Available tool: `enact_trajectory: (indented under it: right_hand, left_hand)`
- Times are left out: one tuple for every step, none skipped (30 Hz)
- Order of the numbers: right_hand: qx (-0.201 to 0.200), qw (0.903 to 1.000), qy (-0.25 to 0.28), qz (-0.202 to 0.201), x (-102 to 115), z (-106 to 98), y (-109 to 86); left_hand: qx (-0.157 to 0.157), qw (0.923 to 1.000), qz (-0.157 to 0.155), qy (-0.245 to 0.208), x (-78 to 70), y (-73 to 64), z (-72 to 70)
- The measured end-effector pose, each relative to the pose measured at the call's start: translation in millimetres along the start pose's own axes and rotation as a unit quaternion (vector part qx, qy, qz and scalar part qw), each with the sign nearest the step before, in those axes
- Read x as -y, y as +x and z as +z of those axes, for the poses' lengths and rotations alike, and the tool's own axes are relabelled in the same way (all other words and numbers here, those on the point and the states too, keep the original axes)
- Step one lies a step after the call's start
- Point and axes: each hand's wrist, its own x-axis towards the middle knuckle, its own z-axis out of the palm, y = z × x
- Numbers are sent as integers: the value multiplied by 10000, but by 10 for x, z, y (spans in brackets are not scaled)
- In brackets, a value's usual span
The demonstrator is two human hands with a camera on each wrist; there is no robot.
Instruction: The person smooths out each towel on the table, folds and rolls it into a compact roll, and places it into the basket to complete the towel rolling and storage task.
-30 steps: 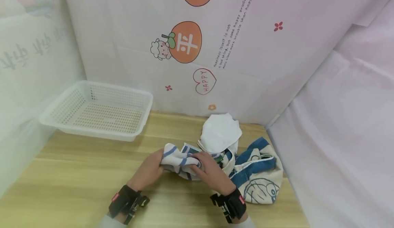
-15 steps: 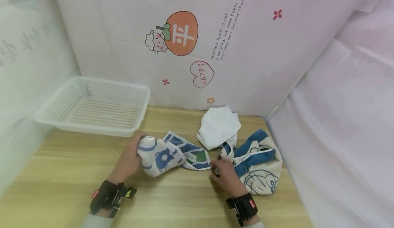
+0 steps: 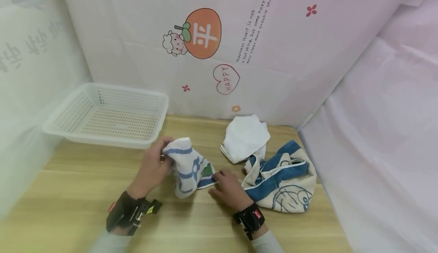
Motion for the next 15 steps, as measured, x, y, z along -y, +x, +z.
enact_trajectory:
  right_hand:
    - [35, 10000, -9, -54, 24, 2, 17]
    - [79, 9999, 2, -114, 41, 0, 33]
    - [116, 9998, 28, -145, 61, -10, 43]
    - [155, 9997, 84, -150, 85, -35, 49]
    - [171, 9996, 172, -162, 113, -76, 53]
    - [154, 9994, 265, -142, 139, -129, 51]
    - [92, 9992, 374, -135, 169, -199, 47]
    - [-22, 9986, 501, -157, 189, -277, 50]
    - [-196, 9980, 577, -161, 217, -365, 44]
    - [-400, 9970, 629, -213, 244, -464, 40]
    - [-652, 9952, 667, -306, 265, -557, 36]
    - [-909, 9926, 682, -438, 283, -646, 32]
    - [-1129, 9894, 685, -607, 304, -731, 32]
    - [-1316, 9860, 680, -771, 325, -802, 33]
    - [-1472, 9821, 680, -963, 356, -863, 32]
  left_hand:
    - [20, 10000, 6, -47, -36, 33, 18]
    - [48, 10000, 20, -65, -68, 67, 36]
    - [87, 9999, 65, -64, -104, 101, 53]
    - [134, 9998, 127, -12, -133, 136, 72]
    - [200, 9996, 213, 64, -158, 167, 91]
    - [273, 9990, 308, 184, -178, 197, 111]
    - [361, 9982, 398, 271, -195, 224, 132]
    - [476, 9973, 467, 309, -213, 251, 153]
    - [600, 9961, 531, 362, -227, 274, 175]
    - [721, 9946, 595, 448, -232, 293, 200]
    - [865, 9929, 635, 505, -242, 309, 222]
    - [1022, 9910, 648, 576, -249, 322, 246]
    - [1185, 9888, 641, 638, -256, 334, 269]
    - [1350, 9864, 609, 715, -259, 344, 291]
    - [1509, 9837, 574, 798, -254, 350, 316]
